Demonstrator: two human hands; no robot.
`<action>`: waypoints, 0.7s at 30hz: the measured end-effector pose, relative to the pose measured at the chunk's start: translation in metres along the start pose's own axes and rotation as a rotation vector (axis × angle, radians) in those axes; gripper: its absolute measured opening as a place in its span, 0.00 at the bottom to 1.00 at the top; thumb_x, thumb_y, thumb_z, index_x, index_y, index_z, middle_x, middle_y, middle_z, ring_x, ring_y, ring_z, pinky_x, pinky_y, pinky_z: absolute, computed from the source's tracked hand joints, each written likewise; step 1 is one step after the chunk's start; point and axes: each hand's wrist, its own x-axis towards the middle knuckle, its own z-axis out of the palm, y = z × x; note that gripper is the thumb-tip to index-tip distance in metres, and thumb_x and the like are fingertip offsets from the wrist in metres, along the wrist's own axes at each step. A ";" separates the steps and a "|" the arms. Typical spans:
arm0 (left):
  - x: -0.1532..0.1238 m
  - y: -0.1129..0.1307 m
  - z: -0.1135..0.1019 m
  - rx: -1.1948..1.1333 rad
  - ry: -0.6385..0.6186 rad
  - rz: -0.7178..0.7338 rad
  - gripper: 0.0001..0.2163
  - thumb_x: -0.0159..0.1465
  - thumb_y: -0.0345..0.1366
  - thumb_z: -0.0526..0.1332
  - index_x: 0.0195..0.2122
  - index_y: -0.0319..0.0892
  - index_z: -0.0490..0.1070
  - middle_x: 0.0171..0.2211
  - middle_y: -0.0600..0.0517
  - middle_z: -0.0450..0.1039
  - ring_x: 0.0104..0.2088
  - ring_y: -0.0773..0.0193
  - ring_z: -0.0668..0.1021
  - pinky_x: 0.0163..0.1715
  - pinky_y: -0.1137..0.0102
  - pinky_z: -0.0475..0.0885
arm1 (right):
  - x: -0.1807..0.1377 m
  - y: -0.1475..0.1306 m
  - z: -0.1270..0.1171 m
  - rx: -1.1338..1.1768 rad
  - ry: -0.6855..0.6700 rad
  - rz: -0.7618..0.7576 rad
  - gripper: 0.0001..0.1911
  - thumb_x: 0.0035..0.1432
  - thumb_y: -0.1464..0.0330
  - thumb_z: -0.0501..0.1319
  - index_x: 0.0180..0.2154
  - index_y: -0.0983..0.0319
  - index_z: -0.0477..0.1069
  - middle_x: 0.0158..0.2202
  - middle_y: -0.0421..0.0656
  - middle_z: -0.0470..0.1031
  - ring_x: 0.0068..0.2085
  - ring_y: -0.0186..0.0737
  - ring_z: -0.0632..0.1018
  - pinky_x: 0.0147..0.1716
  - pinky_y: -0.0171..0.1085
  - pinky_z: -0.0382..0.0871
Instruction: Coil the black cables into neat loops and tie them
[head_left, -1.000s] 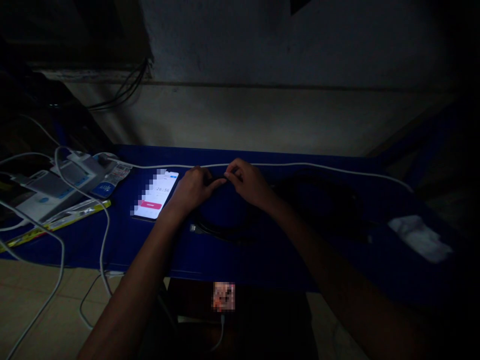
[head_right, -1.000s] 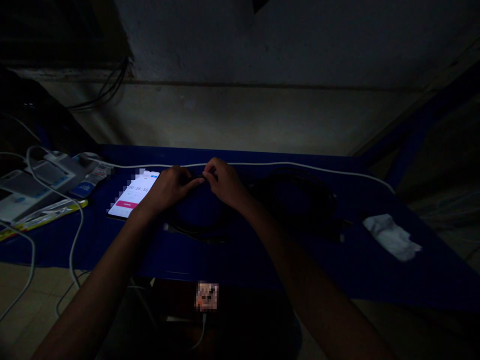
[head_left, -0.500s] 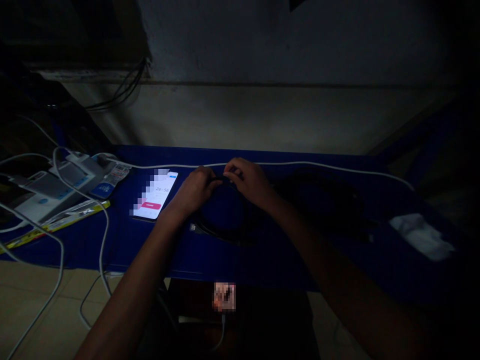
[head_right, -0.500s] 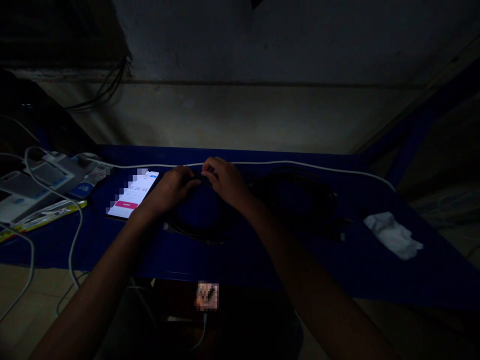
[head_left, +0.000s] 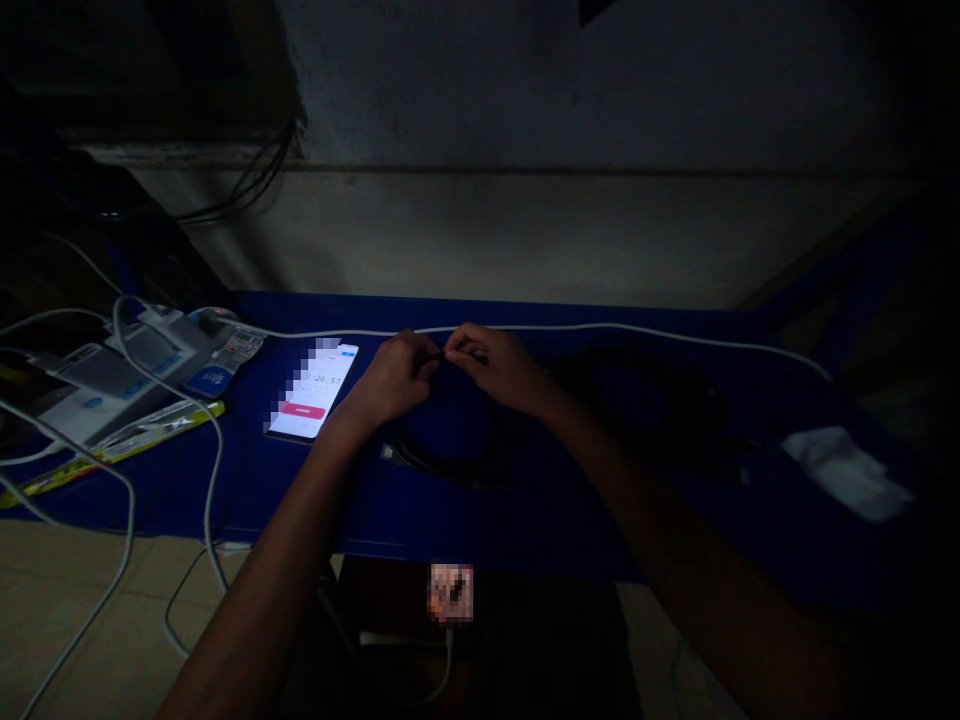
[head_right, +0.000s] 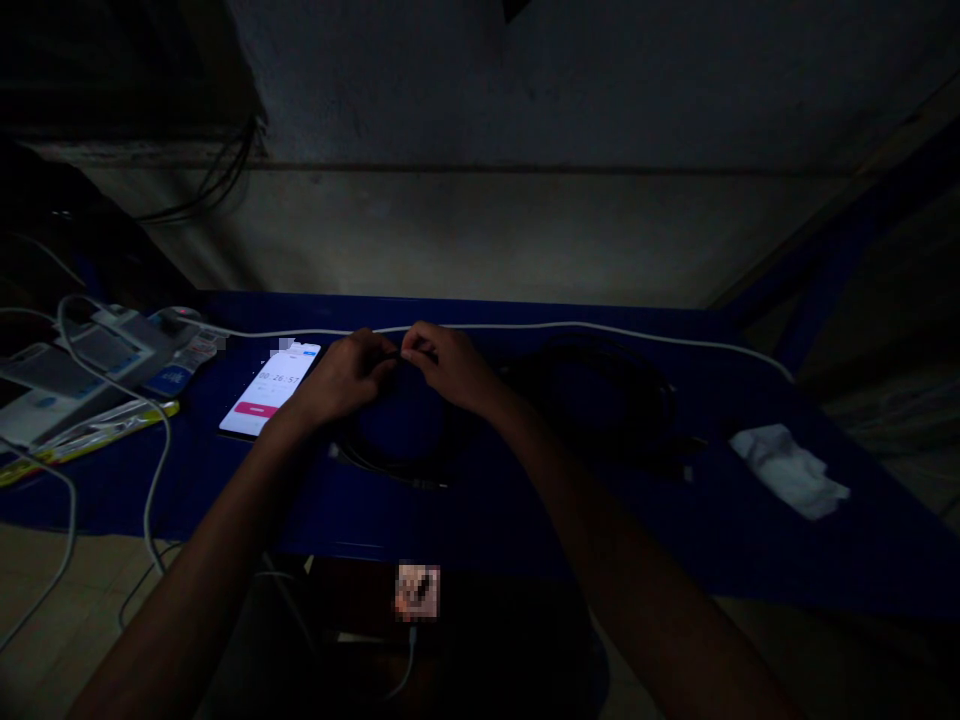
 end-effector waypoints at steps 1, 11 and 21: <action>0.000 0.001 -0.001 -0.009 0.002 -0.004 0.05 0.68 0.31 0.61 0.37 0.42 0.76 0.37 0.47 0.78 0.35 0.58 0.78 0.42 0.61 0.73 | 0.000 0.000 -0.001 0.000 -0.009 -0.012 0.02 0.67 0.67 0.63 0.40 0.56 0.76 0.40 0.42 0.82 0.42 0.44 0.81 0.47 0.46 0.74; 0.000 -0.001 0.003 -0.021 0.045 -0.011 0.08 0.70 0.31 0.60 0.44 0.42 0.80 0.42 0.45 0.79 0.41 0.55 0.80 0.45 0.60 0.74 | 0.001 0.003 -0.003 0.080 0.040 0.026 0.07 0.61 0.67 0.69 0.41 0.55 0.75 0.43 0.42 0.82 0.48 0.46 0.82 0.53 0.49 0.75; 0.002 -0.004 0.004 -0.027 0.079 0.042 0.09 0.70 0.29 0.60 0.47 0.40 0.79 0.43 0.45 0.77 0.43 0.55 0.80 0.49 0.58 0.75 | 0.003 0.005 0.002 0.118 0.166 0.128 0.10 0.52 0.67 0.75 0.36 0.58 0.77 0.35 0.42 0.82 0.39 0.46 0.84 0.46 0.48 0.78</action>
